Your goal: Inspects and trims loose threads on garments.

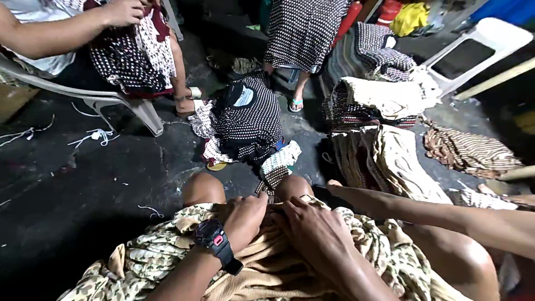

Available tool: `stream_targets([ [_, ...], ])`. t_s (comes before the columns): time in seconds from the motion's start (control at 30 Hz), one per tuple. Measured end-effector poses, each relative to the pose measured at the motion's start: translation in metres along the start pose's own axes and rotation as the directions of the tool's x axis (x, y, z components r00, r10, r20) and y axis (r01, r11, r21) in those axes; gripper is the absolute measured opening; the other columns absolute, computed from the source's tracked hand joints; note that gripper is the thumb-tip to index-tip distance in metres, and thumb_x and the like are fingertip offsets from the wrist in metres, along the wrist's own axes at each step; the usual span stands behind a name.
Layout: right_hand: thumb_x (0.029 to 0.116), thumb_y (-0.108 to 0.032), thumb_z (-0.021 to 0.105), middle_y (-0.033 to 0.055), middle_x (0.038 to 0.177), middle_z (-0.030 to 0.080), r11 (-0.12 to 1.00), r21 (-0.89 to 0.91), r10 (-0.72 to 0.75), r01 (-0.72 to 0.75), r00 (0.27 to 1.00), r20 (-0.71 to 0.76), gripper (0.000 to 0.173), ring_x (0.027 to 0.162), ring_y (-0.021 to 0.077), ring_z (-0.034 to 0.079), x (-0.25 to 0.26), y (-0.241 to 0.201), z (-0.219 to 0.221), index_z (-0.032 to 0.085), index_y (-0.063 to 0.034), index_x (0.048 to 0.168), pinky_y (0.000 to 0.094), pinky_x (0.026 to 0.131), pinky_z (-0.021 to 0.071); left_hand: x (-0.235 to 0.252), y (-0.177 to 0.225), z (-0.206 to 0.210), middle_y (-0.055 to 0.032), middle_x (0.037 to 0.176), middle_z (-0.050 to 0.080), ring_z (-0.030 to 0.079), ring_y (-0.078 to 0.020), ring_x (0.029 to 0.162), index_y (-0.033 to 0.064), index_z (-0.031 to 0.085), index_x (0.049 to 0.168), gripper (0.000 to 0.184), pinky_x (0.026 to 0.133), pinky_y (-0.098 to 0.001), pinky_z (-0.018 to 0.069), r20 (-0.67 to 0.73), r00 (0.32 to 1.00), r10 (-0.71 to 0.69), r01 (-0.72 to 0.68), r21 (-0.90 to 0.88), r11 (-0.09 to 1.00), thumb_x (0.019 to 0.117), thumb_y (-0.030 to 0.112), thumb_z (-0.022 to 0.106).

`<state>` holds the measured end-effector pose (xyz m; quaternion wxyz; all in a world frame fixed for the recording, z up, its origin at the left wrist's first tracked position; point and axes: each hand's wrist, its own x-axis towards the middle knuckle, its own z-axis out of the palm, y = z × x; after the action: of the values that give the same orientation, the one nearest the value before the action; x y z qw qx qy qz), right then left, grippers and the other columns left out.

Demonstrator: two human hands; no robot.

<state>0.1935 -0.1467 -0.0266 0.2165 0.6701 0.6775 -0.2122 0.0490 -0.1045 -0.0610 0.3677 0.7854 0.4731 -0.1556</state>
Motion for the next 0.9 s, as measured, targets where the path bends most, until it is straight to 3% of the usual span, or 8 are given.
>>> stream_targets([
  [0.4,0.106,-0.053,0.043,0.0105,0.102,0.071,0.996,-0.046,-0.087,0.081,0.986,-0.142,0.048,0.091,0.0335,0.071,-0.001,0.002,0.019,0.071,-0.0137,0.106,0.0554,0.07,0.0548,-0.004,-0.005,0.003,-0.0185,0.106,0.069,0.068,-0.0379,0.104,0.0054,0.057,0.126,0.026,0.088,-0.0552,0.0525,-0.03,0.999,0.014,-0.015,-0.042,0.999,0.1007,0.002,0.054],
  [0.53,0.1015,-0.052,0.05,0.0085,0.086,0.069,0.991,0.006,-0.12,0.134,0.903,-0.413,0.046,0.067,0.0316,0.07,-0.018,0.013,0.038,0.071,-0.0132,0.088,0.0525,0.05,0.0532,-0.007,-0.029,-0.003,-0.01,0.087,0.069,0.07,-0.0239,0.079,0.0027,0.062,0.114,0.015,0.075,-0.0446,0.0587,-0.26,0.964,0.059,-0.149,-0.341,0.928,0.1014,0.004,0.056],
  [0.63,0.1033,-0.054,0.045,0.006,0.086,0.069,0.988,0.053,-0.105,0.147,0.872,-0.478,0.05,0.062,0.0277,0.067,-0.033,0.02,0.045,0.069,-0.0142,0.086,0.0478,0.044,0.049,-0.006,-0.048,-0.012,-0.0071,0.085,0.069,0.072,-0.0168,0.071,-0.0005,0.059,0.111,0.014,0.072,-0.0375,0.0639,-0.47,0.881,-0.049,-0.283,-0.607,0.743,0.108,0.007,0.047],
  [0.7,0.1056,-0.052,0.044,0.0096,0.093,0.069,0.981,0.105,-0.108,0.165,0.905,-0.412,0.051,0.065,0.0288,0.068,-0.04,0.027,0.034,0.071,-0.0106,0.095,0.0469,0.047,0.05,-0.002,-0.057,-0.016,-0.0083,0.097,0.072,0.075,-0.0183,0.08,0.0005,0.056,0.117,0.019,0.077,-0.0393,0.0658,-0.579,0.785,-0.221,-0.283,-0.653,0.702,0.1101,0.014,0.045],
  [0.77,0.1062,-0.047,0.047,0.0149,0.096,0.069,0.973,0.175,-0.096,0.153,0.949,-0.3,0.048,0.071,0.0332,0.069,-0.045,0.026,0.012,0.071,-0.0046,0.104,0.0489,0.052,0.0513,0.0,-0.061,-0.016,-0.0171,0.127,0.066,0.07,-0.0306,0.109,0.0019,0.048,0.141,0.036,0.094,-0.0523,0.0568,-0.637,0.698,-0.327,-0.117,-0.552,0.825,0.1086,0.018,0.051],
  [0.83,0.1061,-0.044,0.049,0.0183,0.1,0.07,0.962,0.252,-0.053,0.108,0.975,-0.215,0.048,0.077,0.0371,0.07,-0.046,0.02,-0.002,0.071,-0.0016,0.108,0.0526,0.058,0.0526,-0.003,-0.06,-0.012,-0.0233,0.152,0.048,0.059,-0.0418,0.128,0.0065,0.026,0.161,0.064,0.101,-0.0629,0.0485,-0.603,0.74,-0.297,0.003,-0.439,0.899,0.106,0.021,0.056],
  [0.87,0.1063,-0.047,0.047,0.0177,0.101,0.071,0.96,0.262,-0.047,0.103,0.976,-0.211,0.051,0.078,0.0368,0.071,-0.044,0.022,0.0,0.071,-0.0027,0.109,0.0531,0.058,0.053,-0.006,-0.058,-0.007,-0.0202,0.152,0.05,0.061,-0.0383,0.126,0.0089,0.031,0.16,0.064,0.1,-0.0608,0.0506,-0.589,0.774,-0.234,-0.021,-0.393,0.919,0.1046,0.023,0.059],
  [0.9,0.1062,-0.051,0.044,0.0156,0.099,0.071,0.96,0.253,-0.051,0.116,0.967,-0.25,0.054,0.074,0.0348,0.07,-0.042,0.026,0.008,0.071,-0.0049,0.107,0.0516,0.055,0.0526,-0.008,-0.054,-0.001,-0.0158,0.144,0.057,0.065,-0.0322,0.118,0.0102,0.045,0.153,0.054,0.097,-0.0557,0.0544,-0.587,0.797,-0.143,-0.104,-0.366,0.925,0.1027,0.023,0.062],
])
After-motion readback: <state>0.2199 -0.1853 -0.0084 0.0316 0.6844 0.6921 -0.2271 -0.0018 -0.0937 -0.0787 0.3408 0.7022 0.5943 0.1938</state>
